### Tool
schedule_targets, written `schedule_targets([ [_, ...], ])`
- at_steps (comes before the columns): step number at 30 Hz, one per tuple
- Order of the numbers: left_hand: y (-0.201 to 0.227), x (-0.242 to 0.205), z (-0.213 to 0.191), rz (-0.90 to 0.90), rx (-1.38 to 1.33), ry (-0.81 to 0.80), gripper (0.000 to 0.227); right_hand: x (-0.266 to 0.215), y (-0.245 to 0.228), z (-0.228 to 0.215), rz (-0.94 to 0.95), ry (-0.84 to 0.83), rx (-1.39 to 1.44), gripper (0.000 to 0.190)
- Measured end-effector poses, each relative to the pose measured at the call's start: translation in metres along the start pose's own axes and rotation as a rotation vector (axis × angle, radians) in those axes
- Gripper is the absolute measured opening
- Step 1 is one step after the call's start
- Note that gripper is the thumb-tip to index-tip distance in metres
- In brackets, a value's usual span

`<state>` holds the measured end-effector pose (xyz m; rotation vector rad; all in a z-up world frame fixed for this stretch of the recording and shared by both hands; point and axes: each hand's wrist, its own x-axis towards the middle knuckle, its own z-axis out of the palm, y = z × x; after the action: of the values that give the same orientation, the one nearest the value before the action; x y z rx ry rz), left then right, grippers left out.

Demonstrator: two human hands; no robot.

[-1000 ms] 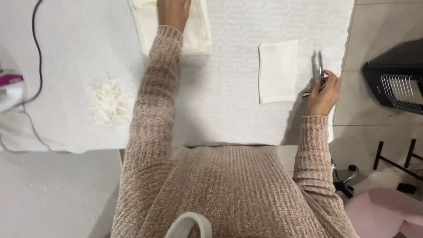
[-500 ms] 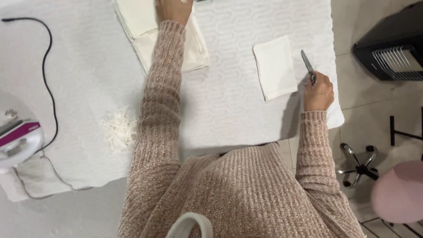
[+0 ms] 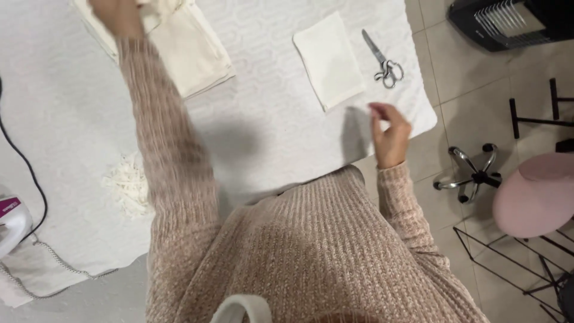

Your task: Trimming excess fabric from sewn edges with scissors and then turning the fabric pieces inside out.

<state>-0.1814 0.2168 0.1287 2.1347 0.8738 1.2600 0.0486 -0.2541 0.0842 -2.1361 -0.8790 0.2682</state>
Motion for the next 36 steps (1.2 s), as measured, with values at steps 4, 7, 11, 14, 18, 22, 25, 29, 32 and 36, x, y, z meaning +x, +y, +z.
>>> schedule_targets([
  [4,0.079,-0.036,0.004,0.011,-0.016,0.036,0.006,0.011,-0.067,0.032,0.032,-0.241,0.468,0.021],
  [7,0.151,-0.105,0.013,0.064,0.076,-0.159,0.014,0.020,-0.096,0.059,0.081,-0.522,0.894,0.046],
  [11,0.204,-0.208,0.034,-0.178,-0.133,-0.333,0.009,-0.003,-0.055,0.102,0.296,-0.522,1.033,0.060],
  [14,0.212,-0.274,0.055,-0.596,-0.260,-0.378,0.005,-0.013,-0.029,0.097,0.305,-0.564,0.677,0.044],
  [18,0.211,-0.327,0.074,-0.794,-0.397,-0.272,0.010,-0.031,-0.002,0.080,0.316,-0.631,0.606,0.034],
  [22,0.215,-0.343,0.091,-0.763,-0.521,-0.106,0.015,-0.037,0.038,0.093,0.075,-0.574,0.451,0.027],
  [25,0.229,-0.328,0.099,-0.708,-0.553,-0.067,0.014,-0.027,0.030,0.092,0.114,-0.568,0.547,0.027],
  [29,0.236,-0.315,0.094,-0.696,-0.533,-0.146,0.023,-0.013,-0.007,0.076,0.096,-0.523,0.606,0.028],
  [32,0.235,-0.292,0.086,-0.542,-0.228,-0.253,0.059,-0.002,-0.041,0.060,-0.163,-0.375,0.561,0.030],
  [36,0.230,-0.270,0.073,-0.289,-0.022,-0.256,0.050,-0.018,-0.043,0.073,-0.396,-0.277,0.483,0.024],
])
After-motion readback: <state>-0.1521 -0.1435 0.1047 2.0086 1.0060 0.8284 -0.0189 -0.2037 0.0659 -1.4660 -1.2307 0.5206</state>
